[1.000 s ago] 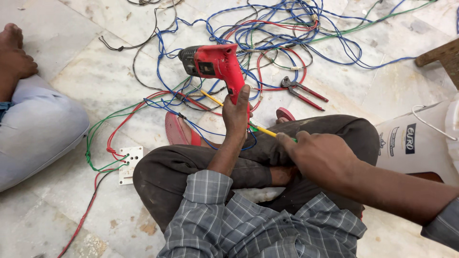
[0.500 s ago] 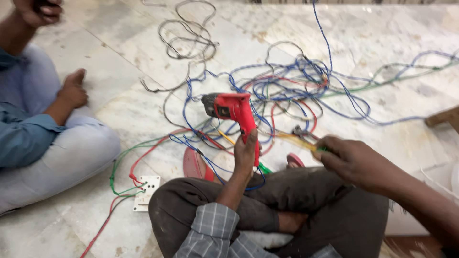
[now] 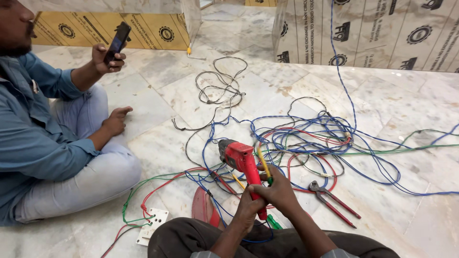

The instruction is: The person sits on the floor and uses a screwdriver to open the casing of a red electric drill. They then manipulate several colored wires connected to a switch plate, twisting and arranging them.

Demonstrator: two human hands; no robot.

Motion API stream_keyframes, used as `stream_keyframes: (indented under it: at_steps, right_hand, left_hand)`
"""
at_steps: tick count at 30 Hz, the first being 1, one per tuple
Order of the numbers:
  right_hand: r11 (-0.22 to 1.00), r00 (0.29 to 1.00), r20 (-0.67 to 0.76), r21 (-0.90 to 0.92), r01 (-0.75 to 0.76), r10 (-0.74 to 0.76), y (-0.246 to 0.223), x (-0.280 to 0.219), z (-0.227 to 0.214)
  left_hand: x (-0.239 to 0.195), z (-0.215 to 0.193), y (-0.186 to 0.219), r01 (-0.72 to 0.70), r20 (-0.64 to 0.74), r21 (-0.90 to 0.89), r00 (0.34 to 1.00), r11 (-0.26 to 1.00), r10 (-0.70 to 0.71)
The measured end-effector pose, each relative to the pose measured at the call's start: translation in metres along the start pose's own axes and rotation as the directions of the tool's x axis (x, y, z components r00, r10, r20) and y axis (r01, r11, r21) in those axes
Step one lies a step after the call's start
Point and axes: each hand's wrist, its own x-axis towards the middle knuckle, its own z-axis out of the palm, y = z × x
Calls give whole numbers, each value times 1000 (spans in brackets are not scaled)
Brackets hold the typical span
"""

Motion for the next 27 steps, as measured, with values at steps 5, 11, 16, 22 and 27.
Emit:
stream_keyframes:
  at_steps: [5,11,16,22,27]
  right_hand:
    - [986,996,-64,-160,48,-59,-4,8,-9]
    - [998,986,-158,-50,42,-49,0,9,-13]
    - [1000,994,-110,3,-27,27,-6,4,-7]
    - [975,979,-84,-137,175,-187,-9,9,14]
    - [979,995,-37,-190,79,-87,-7,18,31]
  left_hand:
    - [13,-13,-13,82,87,98,992,992,-91]
    - [47,-39,0,59,-160,-473,975,879,-152]
    - [102,-39,19,54,-268,-541,935,840,-233]
    - [124,-58,17,35,-241,-509,954,860,-181]
    - [140,-88,13,-105,-363,-602,919,792,-154]
